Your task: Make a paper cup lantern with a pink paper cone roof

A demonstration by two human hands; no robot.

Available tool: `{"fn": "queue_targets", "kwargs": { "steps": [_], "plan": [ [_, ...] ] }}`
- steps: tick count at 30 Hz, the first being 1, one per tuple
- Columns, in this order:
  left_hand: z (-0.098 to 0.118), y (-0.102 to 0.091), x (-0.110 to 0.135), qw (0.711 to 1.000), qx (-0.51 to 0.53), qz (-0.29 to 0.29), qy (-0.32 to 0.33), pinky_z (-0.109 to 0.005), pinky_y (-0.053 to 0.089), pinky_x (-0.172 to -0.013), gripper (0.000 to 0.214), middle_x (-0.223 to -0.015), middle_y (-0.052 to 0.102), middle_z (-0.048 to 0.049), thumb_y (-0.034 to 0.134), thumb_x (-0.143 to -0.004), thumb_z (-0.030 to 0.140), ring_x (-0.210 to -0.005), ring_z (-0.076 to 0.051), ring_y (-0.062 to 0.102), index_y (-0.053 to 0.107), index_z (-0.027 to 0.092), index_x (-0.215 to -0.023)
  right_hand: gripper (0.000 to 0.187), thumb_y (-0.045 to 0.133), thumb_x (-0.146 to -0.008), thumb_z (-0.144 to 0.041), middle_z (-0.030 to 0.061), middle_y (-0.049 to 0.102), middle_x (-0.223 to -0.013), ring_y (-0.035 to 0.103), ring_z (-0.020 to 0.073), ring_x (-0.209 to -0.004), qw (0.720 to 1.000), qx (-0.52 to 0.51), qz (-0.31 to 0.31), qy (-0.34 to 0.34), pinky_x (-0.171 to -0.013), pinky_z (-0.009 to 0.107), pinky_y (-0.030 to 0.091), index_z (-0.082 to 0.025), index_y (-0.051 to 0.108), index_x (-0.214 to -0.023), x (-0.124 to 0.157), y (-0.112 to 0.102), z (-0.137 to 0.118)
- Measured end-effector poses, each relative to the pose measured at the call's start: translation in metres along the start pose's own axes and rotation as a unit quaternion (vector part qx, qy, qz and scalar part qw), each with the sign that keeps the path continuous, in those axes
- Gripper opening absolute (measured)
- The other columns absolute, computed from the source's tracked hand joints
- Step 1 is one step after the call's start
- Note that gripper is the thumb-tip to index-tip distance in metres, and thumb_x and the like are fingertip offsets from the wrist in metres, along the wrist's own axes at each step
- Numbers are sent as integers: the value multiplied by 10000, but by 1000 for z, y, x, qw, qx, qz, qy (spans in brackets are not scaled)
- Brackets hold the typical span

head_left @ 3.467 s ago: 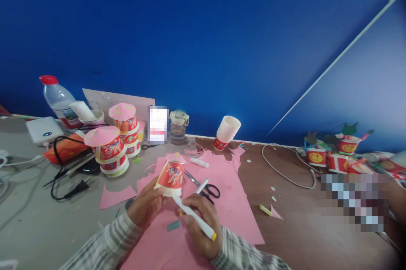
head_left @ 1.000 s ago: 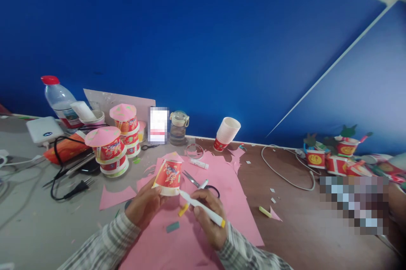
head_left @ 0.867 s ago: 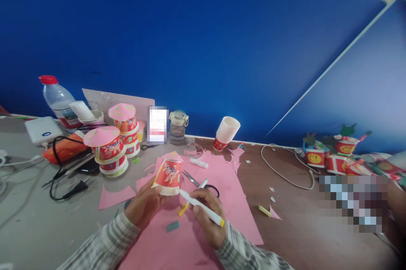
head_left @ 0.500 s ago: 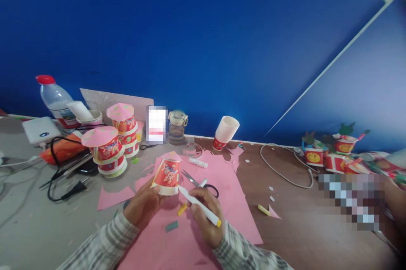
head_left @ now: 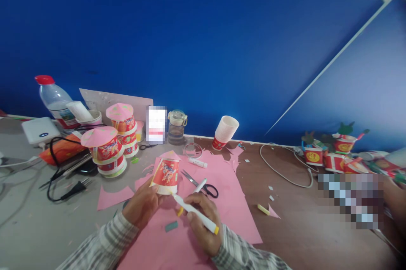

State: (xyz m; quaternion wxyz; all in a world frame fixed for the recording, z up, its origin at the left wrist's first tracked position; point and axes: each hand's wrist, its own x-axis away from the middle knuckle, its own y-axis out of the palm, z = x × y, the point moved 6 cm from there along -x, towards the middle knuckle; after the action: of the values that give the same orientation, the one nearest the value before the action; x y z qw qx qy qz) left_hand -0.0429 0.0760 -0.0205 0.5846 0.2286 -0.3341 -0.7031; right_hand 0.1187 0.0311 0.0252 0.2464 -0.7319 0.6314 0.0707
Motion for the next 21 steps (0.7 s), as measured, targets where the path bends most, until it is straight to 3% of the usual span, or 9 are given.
{"fn": "queue_targets", "kwargs": {
  "steps": [8,21],
  "plan": [
    [-3,-2,-1,1000,2,-2,-11,-427,445,-786,431,-907,686,-62,610,-596,225,-844,-254,584,530,220,-1020,170,527,-745,-184,-4,655,-630,562,140,-455,999,-40,24,9,-413,215,457,-201,618,-888,-7,-7,1],
    [-3,-1,-1,1000,-9,-6,-12,-409,457,-755,423,-896,692,-71,614,-586,227,-840,-254,587,543,210,-1002,161,529,-764,-198,0,649,-646,589,153,-497,999,-26,28,-8,-457,233,495,-198,612,-901,-9,-4,0]
  ]
}}
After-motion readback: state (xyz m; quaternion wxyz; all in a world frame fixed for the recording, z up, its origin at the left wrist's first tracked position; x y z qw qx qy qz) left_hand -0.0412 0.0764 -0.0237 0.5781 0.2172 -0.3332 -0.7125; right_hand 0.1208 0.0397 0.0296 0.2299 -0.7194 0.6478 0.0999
